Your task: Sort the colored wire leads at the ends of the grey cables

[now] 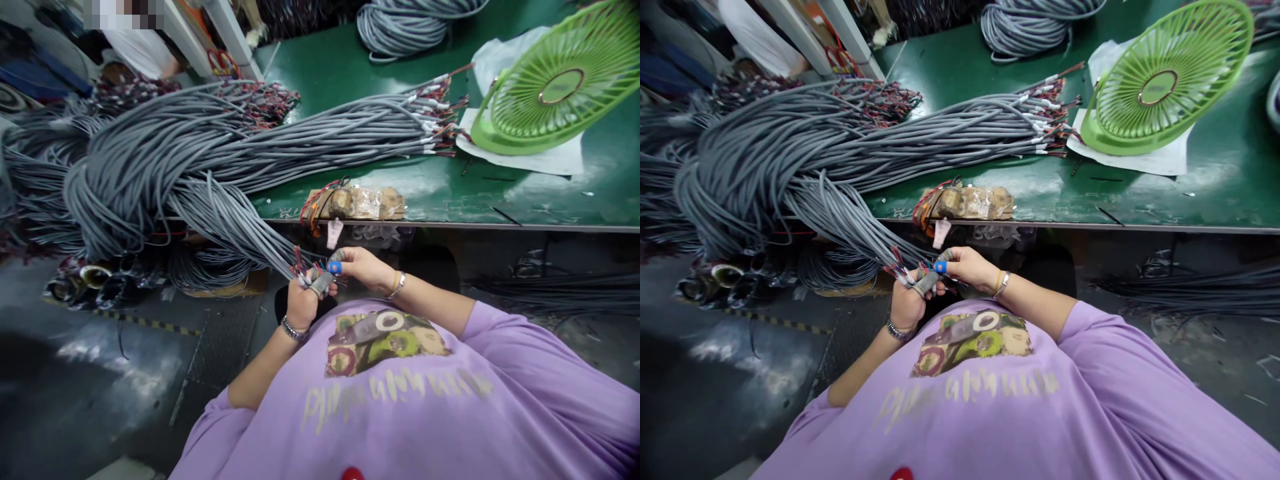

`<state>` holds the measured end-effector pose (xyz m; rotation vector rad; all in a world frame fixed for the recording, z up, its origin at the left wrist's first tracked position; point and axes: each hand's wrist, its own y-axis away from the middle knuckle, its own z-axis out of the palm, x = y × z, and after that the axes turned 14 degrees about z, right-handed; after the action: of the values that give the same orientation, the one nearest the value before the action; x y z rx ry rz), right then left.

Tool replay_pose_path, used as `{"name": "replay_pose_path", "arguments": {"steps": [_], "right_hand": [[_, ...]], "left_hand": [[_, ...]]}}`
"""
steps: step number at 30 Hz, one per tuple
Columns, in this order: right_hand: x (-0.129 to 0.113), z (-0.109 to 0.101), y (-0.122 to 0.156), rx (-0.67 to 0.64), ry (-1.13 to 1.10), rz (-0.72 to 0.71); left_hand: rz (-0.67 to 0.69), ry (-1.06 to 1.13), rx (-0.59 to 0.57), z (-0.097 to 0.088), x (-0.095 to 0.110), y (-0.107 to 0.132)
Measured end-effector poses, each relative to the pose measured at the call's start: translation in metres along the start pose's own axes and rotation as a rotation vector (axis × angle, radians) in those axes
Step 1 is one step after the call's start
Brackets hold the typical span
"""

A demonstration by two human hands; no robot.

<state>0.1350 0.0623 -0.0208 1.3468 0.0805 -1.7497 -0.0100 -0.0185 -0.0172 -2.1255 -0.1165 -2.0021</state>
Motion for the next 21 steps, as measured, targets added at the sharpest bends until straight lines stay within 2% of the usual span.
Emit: {"name": "replay_pose_path", "arguments": {"steps": [6,21], "right_hand": [[0.001,-0.001,-0.002,0.012,-0.03,0.008],[0.0,-0.006,-0.001,-0.031,-0.07,0.001]], "left_hand": [[0.022,0.015,0.037,0.002,0.001,-0.001],[0.029,0.091,0.234,0.013,0.007,-0.004]]}}
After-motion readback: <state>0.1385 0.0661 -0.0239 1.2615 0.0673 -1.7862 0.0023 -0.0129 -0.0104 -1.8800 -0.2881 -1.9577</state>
